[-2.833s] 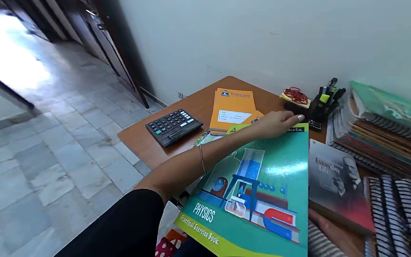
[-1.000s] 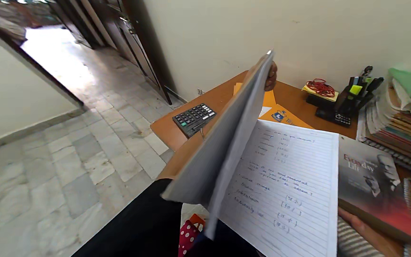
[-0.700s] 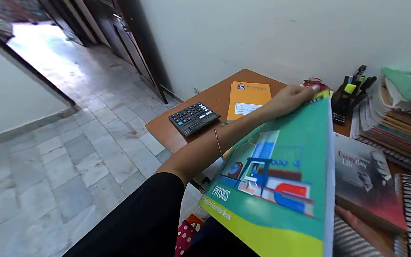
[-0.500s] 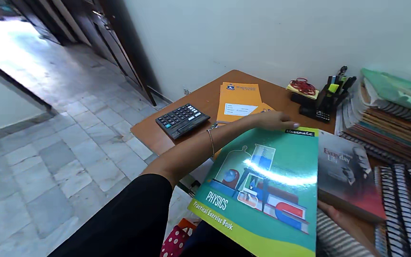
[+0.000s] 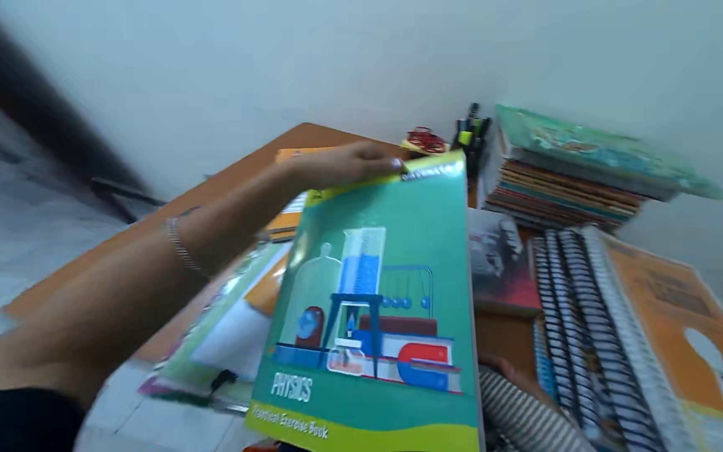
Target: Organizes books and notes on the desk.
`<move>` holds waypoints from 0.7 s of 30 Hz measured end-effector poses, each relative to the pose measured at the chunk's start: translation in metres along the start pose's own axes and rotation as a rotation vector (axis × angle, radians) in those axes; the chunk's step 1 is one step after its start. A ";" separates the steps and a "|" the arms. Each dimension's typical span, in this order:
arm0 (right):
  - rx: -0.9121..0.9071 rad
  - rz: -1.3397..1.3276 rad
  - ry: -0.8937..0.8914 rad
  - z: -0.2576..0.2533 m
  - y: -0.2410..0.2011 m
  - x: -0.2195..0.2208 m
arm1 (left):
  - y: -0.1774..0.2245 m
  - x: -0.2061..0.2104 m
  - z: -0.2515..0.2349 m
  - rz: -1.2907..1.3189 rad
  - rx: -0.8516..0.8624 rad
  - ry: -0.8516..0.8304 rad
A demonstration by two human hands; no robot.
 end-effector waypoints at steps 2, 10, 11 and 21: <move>-0.014 -0.043 0.097 0.020 -0.007 0.009 | 0.022 -0.007 -0.015 0.123 0.008 0.082; -0.205 -0.106 0.094 0.056 0.030 -0.007 | 0.138 0.063 -0.148 0.292 -0.032 0.080; -0.203 -0.075 0.131 0.058 0.027 -0.003 | 0.157 0.079 -0.165 0.250 0.003 0.051; -0.287 -0.075 0.107 0.045 0.028 0.008 | 0.276 0.254 -0.264 -0.220 0.349 -0.295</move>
Point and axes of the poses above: each hand's wrist, its own z-axis away from the middle knuckle, its own x-axis out of the palm, y = z × x, the point moved 2 cm from there along -z, towards the middle knuckle, and after that the axes turned 3 degrees about -y, right-handed, at the moved point
